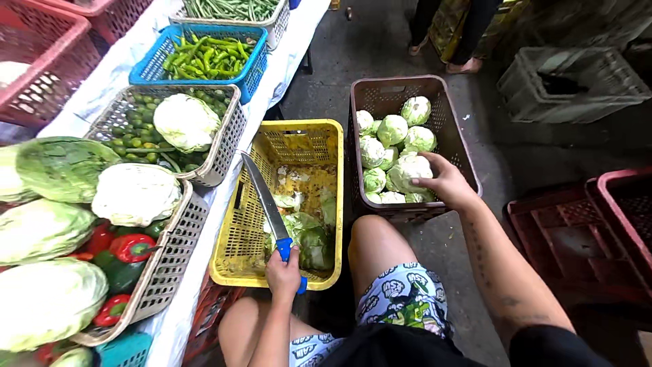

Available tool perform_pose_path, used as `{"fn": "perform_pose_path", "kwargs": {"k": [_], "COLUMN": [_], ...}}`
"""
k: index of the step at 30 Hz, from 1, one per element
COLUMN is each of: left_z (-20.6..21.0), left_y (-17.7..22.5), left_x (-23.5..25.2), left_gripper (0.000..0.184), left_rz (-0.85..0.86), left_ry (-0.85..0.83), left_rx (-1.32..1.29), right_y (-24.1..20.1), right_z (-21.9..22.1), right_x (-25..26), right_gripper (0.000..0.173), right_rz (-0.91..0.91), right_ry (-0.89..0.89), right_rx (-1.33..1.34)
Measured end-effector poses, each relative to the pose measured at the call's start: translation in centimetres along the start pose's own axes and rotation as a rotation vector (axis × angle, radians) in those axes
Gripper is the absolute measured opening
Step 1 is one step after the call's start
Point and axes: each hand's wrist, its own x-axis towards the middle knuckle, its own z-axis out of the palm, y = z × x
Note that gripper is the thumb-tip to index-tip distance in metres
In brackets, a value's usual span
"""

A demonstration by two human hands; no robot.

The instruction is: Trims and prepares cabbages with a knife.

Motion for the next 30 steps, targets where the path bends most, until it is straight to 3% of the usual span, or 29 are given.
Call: {"fn": "perform_pose_path", "kwargs": {"k": [4, 6, 8, 10, 11, 13, 16, 18, 20, 23, 25, 27, 29, 30], "left_z": [-0.3, -0.5, -0.7, -1.2, -1.5, -2.2, -3.5, -4.6, -6.1, -8.8, -9.9, -10.0, -8.6, -7.7], "left_y": [-0.1, 0.1, 0.6, 1.5, 2.1, 3.8, 6.4, 7.2, 8.6, 11.3, 12.1, 12.1, 10.2, 9.0], "left_x": [0.1, 0.1, 0.0, -0.1, -0.6, -2.2, -4.4, -5.1, -5.5, -7.3, -7.8, -7.7, -7.3, -7.3], "left_gripper": [0.032, 0.034, 0.036, 0.036, 0.038, 0.042, 0.044, 0.046, 0.046, 0.042, 0.038, 0.038, 0.043, 0.045], "left_rz": [-0.024, -0.05, -0.06, -0.056, -0.06, -0.075, -0.06, -0.008, 0.072, 0.321, 0.52, 0.576, 0.457, 0.321], "left_ry": [-0.027, -0.058, -0.107, -0.176, -0.22, -0.298, -0.275, -0.244, -0.202, 0.053, 0.309, 0.423, 0.327, 0.146], "left_rx": [0.001, 0.004, -0.019, -0.113, -0.185, -0.306, -0.292, -0.18, -0.065, 0.034, -0.031, -0.084, 0.05, 0.183], "right_y": [-5.5, -6.4, -7.8, -9.0, -9.0, -9.0, -9.9, -10.1, -10.2, -10.0, -10.6, -11.1, -11.7, -12.1], "right_z": [2.4, 5.4, 9.6, 13.2, 14.8, 17.0, 18.6, 19.3, 19.9, 20.1, 20.0, 20.3, 20.7, 21.0], "right_x": [-3.4, -3.9, -5.0, -5.5, -5.7, -6.4, -7.5, -7.8, -7.8, -7.6, -7.9, -8.2, -8.3, -8.3], "right_gripper": [0.116, 0.101, 0.081, 0.097, 0.095, 0.083, 0.067, 0.064, 0.073, 0.088, 0.085, 0.082, 0.082, 0.082], "right_rz": [-0.283, -0.312, -0.104, 0.114, 0.198, 0.28, 0.241, 0.169, 0.065, -0.089, -0.126, -0.116, -0.122, -0.13], "right_ry": [-0.227, -0.28, -0.253, -0.386, -0.424, -0.45, -0.427, -0.355, -0.264, -0.152, -0.119, -0.104, -0.1, -0.101], "right_rx": [0.569, 0.875, 1.24, 1.502, 1.531, 1.445, 1.274, 1.13, 0.899, 0.618, 0.475, 0.396, 0.342, 0.315]}}
